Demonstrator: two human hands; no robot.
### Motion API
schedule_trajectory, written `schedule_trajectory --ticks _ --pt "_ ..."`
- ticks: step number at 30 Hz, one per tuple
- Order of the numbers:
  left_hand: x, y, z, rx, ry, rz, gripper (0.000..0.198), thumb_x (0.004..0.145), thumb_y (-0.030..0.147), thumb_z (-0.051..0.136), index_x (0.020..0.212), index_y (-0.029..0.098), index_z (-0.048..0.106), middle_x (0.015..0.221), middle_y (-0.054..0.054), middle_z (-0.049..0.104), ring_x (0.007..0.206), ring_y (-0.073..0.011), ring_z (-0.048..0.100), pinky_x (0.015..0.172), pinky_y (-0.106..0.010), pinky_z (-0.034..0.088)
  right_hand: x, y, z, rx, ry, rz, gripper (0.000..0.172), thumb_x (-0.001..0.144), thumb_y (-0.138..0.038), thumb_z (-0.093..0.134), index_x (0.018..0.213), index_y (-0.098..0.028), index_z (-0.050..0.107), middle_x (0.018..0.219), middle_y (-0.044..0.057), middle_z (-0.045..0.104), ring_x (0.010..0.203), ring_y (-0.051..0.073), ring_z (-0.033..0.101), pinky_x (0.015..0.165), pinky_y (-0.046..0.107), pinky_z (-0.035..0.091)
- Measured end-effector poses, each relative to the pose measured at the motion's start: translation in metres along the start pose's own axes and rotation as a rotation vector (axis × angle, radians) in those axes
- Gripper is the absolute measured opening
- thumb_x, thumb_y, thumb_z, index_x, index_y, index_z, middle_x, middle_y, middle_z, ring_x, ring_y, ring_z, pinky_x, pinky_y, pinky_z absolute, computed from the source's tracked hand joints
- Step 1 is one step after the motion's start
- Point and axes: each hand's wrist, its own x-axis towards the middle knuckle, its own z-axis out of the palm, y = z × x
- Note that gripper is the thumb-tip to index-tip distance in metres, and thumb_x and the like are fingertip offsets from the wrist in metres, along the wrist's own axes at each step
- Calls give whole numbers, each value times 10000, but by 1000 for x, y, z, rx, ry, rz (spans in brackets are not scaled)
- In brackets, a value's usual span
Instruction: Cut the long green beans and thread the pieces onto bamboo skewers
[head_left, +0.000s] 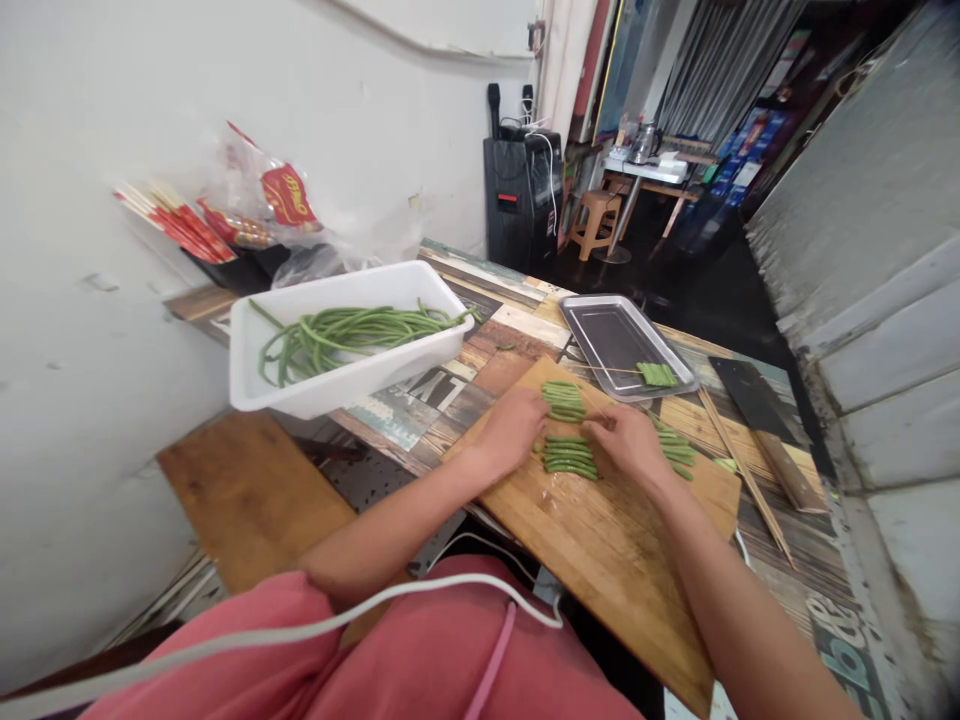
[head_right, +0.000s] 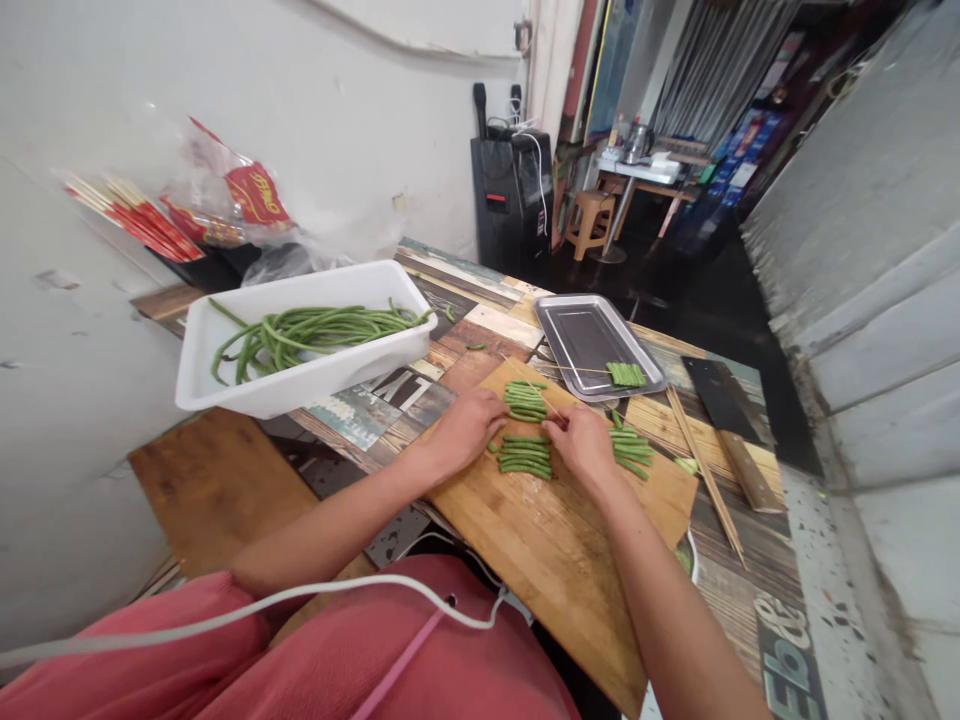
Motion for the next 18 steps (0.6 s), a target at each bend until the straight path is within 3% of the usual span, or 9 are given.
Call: schedule_trajectory --ticks 4,10,18 --pt "5 -7 8 5 7 15 171 834 140 510 843 136 680 839 -87 634 848 -219 569 776 -330 452 5 -4 4 -21 14 29 236 780 -370 548 698 -198 688 661 25 632 643 164 550 576 262 338" --pt "8 -7 8 36 20 15 165 846 176 526 850 137 687 833 -88 640 829 -217 570 751 -322 455 8 -3 2 0 -14 -8 205 781 -304 543 692 -203 698 692 25 663 665 160 567 606 256 356" --pt "7 -7 8 12 -20 36 160 848 200 535 824 138 681 822 -88 638 840 -221 569 766 -328 443 -8 -2 -11 40 16 -16 240 791 -307 507 824 -184 712 800 52 670 729 179 573 665 279 386"
